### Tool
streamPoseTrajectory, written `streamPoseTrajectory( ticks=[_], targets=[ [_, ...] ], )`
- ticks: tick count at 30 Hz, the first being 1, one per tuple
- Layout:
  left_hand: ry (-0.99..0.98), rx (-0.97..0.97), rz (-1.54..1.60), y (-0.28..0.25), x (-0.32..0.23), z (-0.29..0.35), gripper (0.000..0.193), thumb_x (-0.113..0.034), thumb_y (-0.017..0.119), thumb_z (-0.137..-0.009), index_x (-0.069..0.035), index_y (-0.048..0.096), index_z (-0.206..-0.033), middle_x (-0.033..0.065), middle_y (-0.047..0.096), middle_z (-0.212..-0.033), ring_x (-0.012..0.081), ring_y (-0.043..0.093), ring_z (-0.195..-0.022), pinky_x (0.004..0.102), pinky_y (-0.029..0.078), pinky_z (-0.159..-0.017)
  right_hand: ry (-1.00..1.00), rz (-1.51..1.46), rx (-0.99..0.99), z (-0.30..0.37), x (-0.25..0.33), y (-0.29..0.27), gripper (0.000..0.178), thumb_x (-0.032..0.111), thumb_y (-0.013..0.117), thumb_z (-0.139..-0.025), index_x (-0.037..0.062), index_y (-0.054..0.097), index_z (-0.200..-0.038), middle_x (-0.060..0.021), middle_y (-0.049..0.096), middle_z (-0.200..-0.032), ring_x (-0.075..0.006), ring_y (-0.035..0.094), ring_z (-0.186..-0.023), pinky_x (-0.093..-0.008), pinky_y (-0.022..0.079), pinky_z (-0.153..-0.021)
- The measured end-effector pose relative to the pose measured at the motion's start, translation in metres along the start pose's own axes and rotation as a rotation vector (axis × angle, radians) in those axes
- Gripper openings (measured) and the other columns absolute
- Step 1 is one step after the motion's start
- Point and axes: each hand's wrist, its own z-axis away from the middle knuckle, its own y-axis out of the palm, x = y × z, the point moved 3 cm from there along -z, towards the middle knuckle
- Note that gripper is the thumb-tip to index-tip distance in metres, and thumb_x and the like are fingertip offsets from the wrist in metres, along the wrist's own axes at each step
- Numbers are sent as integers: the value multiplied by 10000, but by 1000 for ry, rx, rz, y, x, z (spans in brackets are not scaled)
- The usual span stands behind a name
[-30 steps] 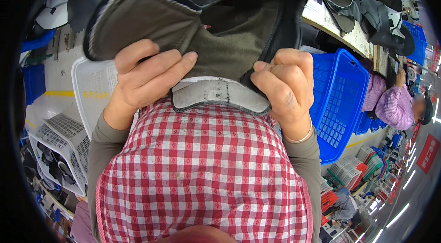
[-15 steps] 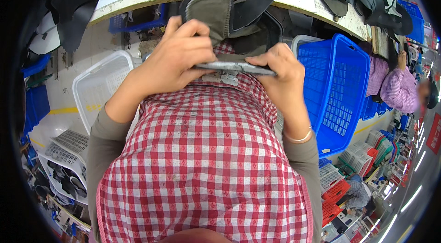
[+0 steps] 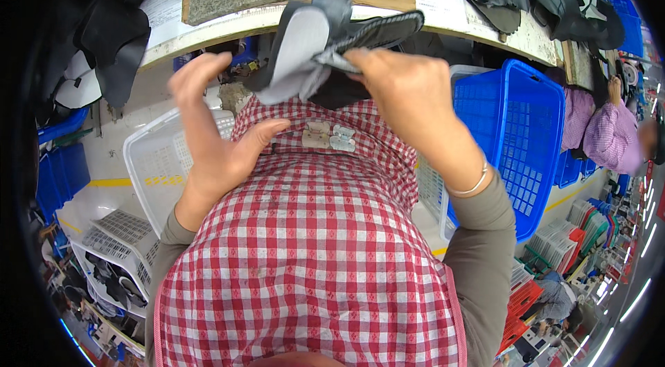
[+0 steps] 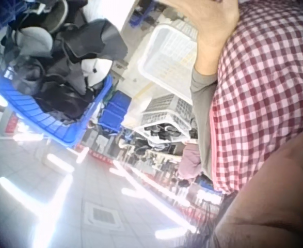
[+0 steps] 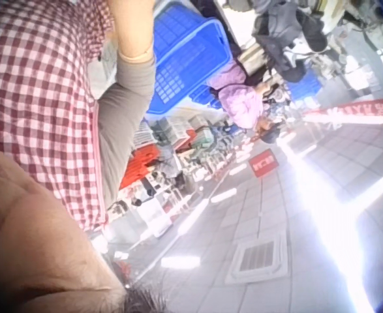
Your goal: The person repeatedly picks up black shoe uppers and white insoles, aligns the insole to the upper, and presses the edges together by hand. They turn each assembled pair over to check the fit and set it aside on the table before moving to the next pair.
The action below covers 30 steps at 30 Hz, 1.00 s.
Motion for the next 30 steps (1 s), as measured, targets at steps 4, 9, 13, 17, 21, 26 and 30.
streamPoseTrajectory(
  ticks=[4,9,13,17,21,26,30],
  targets=[
    [-223,146,176,29,35,-10,403,-188,848,-821,17,669,-1119,134,671,-990,306,668,-891,385,533,-842,-84,56,233,-21,-1,2,168,142,739,-831,114,731,-996,-73,746,-831,-242,746,-711,-357,560,-565],
    [301,450,-21,75,62,-60,113,-70,729,-787,-54,671,-883,120,660,-838,367,669,-804,435,530,-690,-293,149,581,-25,32,47,133,105,696,-771,116,744,-895,-75,712,-759,-243,721,-653,-372,543,-547],
    [246,669,-42,103,66,-60,139,-63,726,-813,-67,739,-951,153,715,-869,343,708,-786,416,555,-699,-375,236,579,-36,21,65,122,101,710,-736,120,745,-851,-67,711,-757,-244,719,-652,-388,549,-549],
    [-321,370,295,89,62,-25,160,-72,704,-884,-21,769,-1022,140,766,-960,293,758,-928,381,598,-841,-12,-512,915,-52,-75,71,331,210,806,-842,26,758,-1113,-60,767,-913,-165,713,-810,-309,567,-735],
    [336,463,293,100,25,45,106,-77,722,-795,-22,755,-880,91,769,-1040,250,731,-1103,425,567,-1043,565,-974,1160,-21,-144,100,435,347,826,-889,12,744,-1154,-13,763,-941,-92,679,-842,-278,558,-785],
    [174,1083,70,102,57,64,319,-41,694,-842,-12,727,-1158,134,744,-1188,288,662,-1248,404,554,-1040,405,-909,1045,-16,-135,101,426,340,825,-892,20,751,-1163,-30,775,-960,-104,681,-860,-292,555,-822],
    [-509,766,1304,26,52,12,250,-40,639,-999,48,680,-1229,185,748,-1060,177,751,-765,287,637,-591,289,-651,894,-21,-102,73,439,344,812,-881,56,743,-1205,-129,771,-953,-241,719,-868,-362,552,-852]
  ],
)
